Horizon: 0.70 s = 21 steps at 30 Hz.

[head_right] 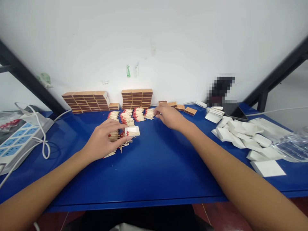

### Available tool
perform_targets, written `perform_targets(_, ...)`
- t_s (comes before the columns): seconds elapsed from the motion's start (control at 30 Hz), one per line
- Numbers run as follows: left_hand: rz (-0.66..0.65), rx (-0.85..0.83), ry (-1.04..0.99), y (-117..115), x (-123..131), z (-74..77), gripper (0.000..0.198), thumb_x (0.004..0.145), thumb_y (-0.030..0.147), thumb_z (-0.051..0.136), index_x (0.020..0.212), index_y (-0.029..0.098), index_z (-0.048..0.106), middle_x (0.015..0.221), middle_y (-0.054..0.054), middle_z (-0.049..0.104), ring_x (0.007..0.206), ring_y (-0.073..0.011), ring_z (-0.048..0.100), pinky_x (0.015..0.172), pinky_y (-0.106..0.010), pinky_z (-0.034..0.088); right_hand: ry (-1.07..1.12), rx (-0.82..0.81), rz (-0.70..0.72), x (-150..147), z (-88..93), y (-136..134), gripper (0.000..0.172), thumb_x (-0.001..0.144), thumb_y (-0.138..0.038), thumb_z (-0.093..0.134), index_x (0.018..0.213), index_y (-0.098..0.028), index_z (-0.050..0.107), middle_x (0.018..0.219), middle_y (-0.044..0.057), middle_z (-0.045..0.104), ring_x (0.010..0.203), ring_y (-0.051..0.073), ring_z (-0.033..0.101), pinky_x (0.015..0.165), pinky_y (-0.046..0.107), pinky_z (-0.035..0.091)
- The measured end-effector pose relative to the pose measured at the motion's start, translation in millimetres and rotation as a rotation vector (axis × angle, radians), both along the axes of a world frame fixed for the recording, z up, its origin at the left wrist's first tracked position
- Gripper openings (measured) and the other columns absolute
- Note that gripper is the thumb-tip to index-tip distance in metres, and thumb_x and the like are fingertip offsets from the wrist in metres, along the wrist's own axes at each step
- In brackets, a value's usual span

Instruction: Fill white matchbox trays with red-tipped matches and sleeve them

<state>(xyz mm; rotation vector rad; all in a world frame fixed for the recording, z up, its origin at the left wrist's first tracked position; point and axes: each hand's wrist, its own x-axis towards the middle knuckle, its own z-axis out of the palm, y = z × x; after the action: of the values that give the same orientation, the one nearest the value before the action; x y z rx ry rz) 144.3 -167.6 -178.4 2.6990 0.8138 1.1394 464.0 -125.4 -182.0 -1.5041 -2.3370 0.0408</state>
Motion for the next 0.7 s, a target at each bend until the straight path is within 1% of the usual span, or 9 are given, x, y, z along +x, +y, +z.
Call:
perform_targets(0.07, -0.002, 0.000, -0.003, 0, 0, -0.1, 0.031, 0.090, 0.038, 0.078, 0.114, 0.019, 0.074, 0.099, -0.007, 0.076, 0.093, -0.0222, 0.068, 0.086, -0.038, 0.057, -0.030, 0.038, -0.076, 11, -0.6, 3, 0.020, 0.098, -0.020, 0.052, 0.111, -0.017, 0.067, 0.115, 0.015, 0.067, 0.104, 0.029, 0.063, 0.091, 0.038, 0.047)
perform_targets(0.17, -0.012, 0.002, -0.005, -1, 0, -0.2, 0.032, 0.090, 0.039, 0.078, 0.114, 0.018, 0.074, 0.097, -0.007, 0.076, 0.091, -0.0218, 0.067, 0.084, -0.038, 0.057, -0.107, -0.001, -0.161, 24, -4.3, 7, 0.025, 0.098, -0.026, 0.056, 0.118, -0.015, 0.065, 0.119, 0.018, 0.066, 0.106, 0.032, 0.063, 0.088, 0.040, 0.048)
perform_targets(0.23, -0.013, 0.001, -0.001, -1, -1, 0.0, 0.032, 0.090, 0.039, 0.078, 0.114, 0.018, 0.074, 0.097, -0.007, 0.076, 0.092, -0.0220, 0.067, 0.084, -0.037, 0.057, -0.121, -0.040, -0.157, 29, -7.0, 10, 0.022, 0.098, -0.027, 0.057, 0.115, -0.015, 0.066, 0.117, 0.018, 0.067, 0.104, 0.031, 0.063, 0.085, 0.038, 0.048)
perform_targets(0.4, -0.020, 0.008, -0.004, -1, -1, 0.6, 0.031, 0.090, 0.038, 0.078, 0.114, 0.018, 0.074, 0.097, -0.007, 0.076, 0.092, -0.0220, 0.068, 0.084, -0.038, 0.057, -0.088, -0.067, -0.146, 30, -8.8, 13, 0.012, 0.097, -0.024, 0.057, 0.100, -0.018, 0.066, 0.105, 0.012, 0.072, 0.094, 0.025, 0.065, 0.076, 0.033, 0.044)
perform_targets(0.6, -0.008, 0.000, 0.002, -1, 0, -0.1, 0.031, 0.090, 0.038, 0.079, 0.113, 0.018, 0.074, 0.097, -0.007, 0.076, 0.092, -0.0219, 0.067, 0.084, -0.037, 0.057, -0.069, -0.094, -0.159, 27, -3.9, 10, 0.011, 0.096, -0.026, 0.059, 0.094, -0.018, 0.066, 0.101, 0.011, 0.073, 0.086, 0.023, 0.063, 0.070, 0.031, 0.041)
perform_targets(0.7, -0.005, -0.016, 0.016, -2, 0, 0.1, 0.032, 0.090, 0.039, 0.078, 0.114, 0.018, 0.074, 0.098, -0.007, 0.076, 0.093, -0.0222, 0.067, 0.085, -0.038, 0.057, -0.077, -0.128, -0.172, 27, -0.4, 10, 0.011, 0.094, -0.027, 0.061, 0.092, -0.018, 0.065, 0.095, 0.010, 0.072, 0.081, 0.022, 0.062, 0.068, 0.031, 0.040)
